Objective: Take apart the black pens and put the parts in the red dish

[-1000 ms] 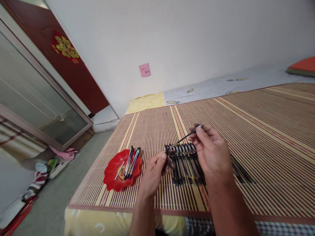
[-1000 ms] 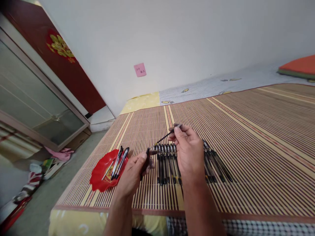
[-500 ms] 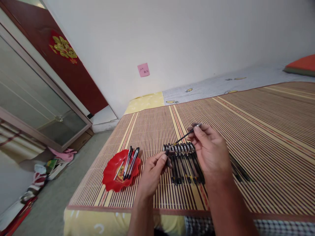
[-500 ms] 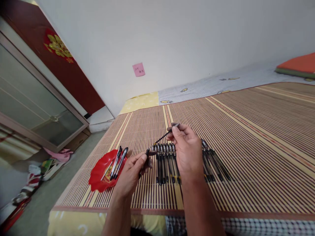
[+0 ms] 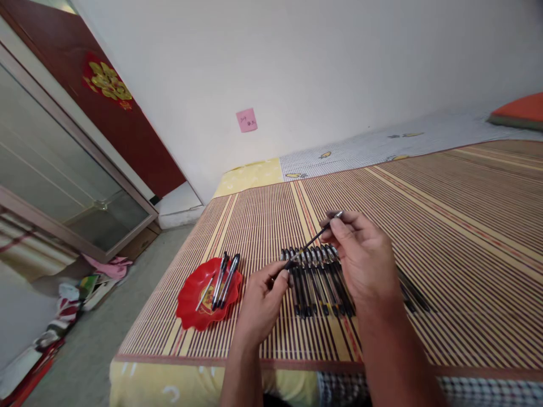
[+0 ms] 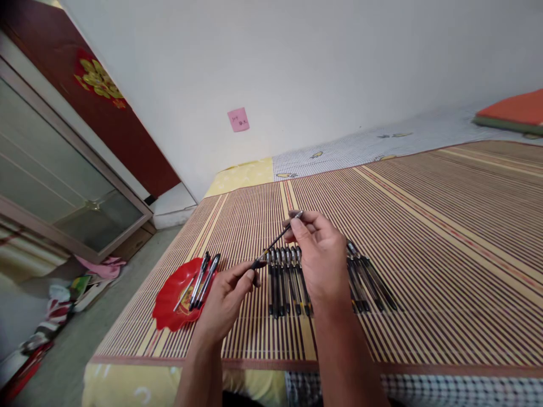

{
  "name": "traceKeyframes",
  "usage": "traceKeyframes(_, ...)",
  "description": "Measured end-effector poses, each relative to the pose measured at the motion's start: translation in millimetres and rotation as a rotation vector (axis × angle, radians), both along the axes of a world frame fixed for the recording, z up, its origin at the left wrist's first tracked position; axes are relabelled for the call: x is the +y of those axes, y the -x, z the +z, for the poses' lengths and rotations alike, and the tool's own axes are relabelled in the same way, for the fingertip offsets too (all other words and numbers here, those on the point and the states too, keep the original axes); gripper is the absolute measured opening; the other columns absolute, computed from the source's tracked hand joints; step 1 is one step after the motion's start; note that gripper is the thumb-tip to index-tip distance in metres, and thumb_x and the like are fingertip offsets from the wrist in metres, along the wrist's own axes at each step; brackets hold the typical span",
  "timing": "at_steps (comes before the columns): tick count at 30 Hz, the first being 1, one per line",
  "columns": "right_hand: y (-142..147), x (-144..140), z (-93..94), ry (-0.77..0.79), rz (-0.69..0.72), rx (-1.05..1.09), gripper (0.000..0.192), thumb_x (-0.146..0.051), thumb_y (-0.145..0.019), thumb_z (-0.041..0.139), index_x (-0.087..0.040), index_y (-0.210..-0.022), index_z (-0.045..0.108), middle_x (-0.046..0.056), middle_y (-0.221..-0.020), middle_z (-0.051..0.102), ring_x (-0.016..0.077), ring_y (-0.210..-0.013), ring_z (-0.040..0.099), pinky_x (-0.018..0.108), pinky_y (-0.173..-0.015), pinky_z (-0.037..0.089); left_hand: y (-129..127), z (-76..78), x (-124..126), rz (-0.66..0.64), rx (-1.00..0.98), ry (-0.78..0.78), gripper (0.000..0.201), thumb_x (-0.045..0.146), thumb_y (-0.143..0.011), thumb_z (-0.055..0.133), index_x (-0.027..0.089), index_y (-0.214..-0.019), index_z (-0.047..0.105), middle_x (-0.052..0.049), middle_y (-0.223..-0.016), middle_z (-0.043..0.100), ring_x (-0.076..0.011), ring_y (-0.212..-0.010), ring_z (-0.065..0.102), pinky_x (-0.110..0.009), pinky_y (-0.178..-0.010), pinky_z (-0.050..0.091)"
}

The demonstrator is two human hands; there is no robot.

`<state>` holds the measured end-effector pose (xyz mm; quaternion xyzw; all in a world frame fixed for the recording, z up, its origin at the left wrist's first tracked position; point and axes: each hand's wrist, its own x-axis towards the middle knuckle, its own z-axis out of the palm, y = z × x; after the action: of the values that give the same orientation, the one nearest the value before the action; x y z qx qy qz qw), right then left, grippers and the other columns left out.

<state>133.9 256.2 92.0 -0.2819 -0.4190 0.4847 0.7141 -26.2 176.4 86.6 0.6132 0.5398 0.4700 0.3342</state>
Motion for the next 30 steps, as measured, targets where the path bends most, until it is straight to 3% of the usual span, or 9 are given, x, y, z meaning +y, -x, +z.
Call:
traceKeyframes(8, -1, 0, -1.7, -0.024, 0.048, -0.055, 0.013, -0.029, -0.088, 0.068, -0.023, -0.099, 0.07, 0.002, -0.094, 0.072, 0.0116, -0.07, 0.063, 0.027, -0.066, 0.053, 3, 0.0, -5, 0.023, -0.036, -0.003, 0.016, 0.028, -0.094, 0.057, 0.019, -0.104, 0.066, 0.0, -0.081, 0.06, -0.0151, -0.077, 0.055, -0.025, -0.071, 0.044)
traceKeyframes(14, 4, -2, 0.8, 0.008, 0.226, -0.125, 0.012, -0.029, -0.085, 0.069, -0.021, -0.094, 0.072, 0.002, -0.086, 0.073, 0.0119, -0.07, 0.063, 0.026, -0.067, 0.052, 0, 6.4, -7, -0.012, -0.139, 0.043, 0.014, 0.032, -0.094, 0.059, 0.018, -0.093, 0.061, 0.001, -0.075, 0.058, -0.0129, -0.07, 0.053, -0.023, -0.066, 0.043)
traceKeyframes(22, 6, -9, 5.2, -0.045, 0.5, -0.332, 0.018, -0.028, -0.082, 0.07, -0.024, -0.098, 0.076, 0.003, -0.089, 0.076, 0.0178, -0.087, 0.07, 0.033, -0.081, 0.055, 2, -5.8, -2, -0.097, -0.595, 0.127, 0.018, 0.027, -0.09, 0.067, 0.015, -0.101, 0.061, -0.001, -0.073, 0.063, -0.0075, -0.059, 0.05, -0.017, -0.053, 0.035)
traceKeyframes(30, 7, -6, 4.8, -0.038, 0.48, -0.384, 0.021, -0.028, -0.086, 0.064, -0.024, -0.102, 0.077, 0.005, -0.1, 0.078, 0.0215, -0.097, 0.071, 0.041, -0.094, 0.053, 1, 1.3, 0, -0.042, -0.841, 0.132, 0.024, 0.021, -0.076, 0.079, 0.011, -0.094, 0.068, -0.006, -0.081, 0.067, -0.0079, -0.061, 0.052, -0.017, -0.051, 0.037)
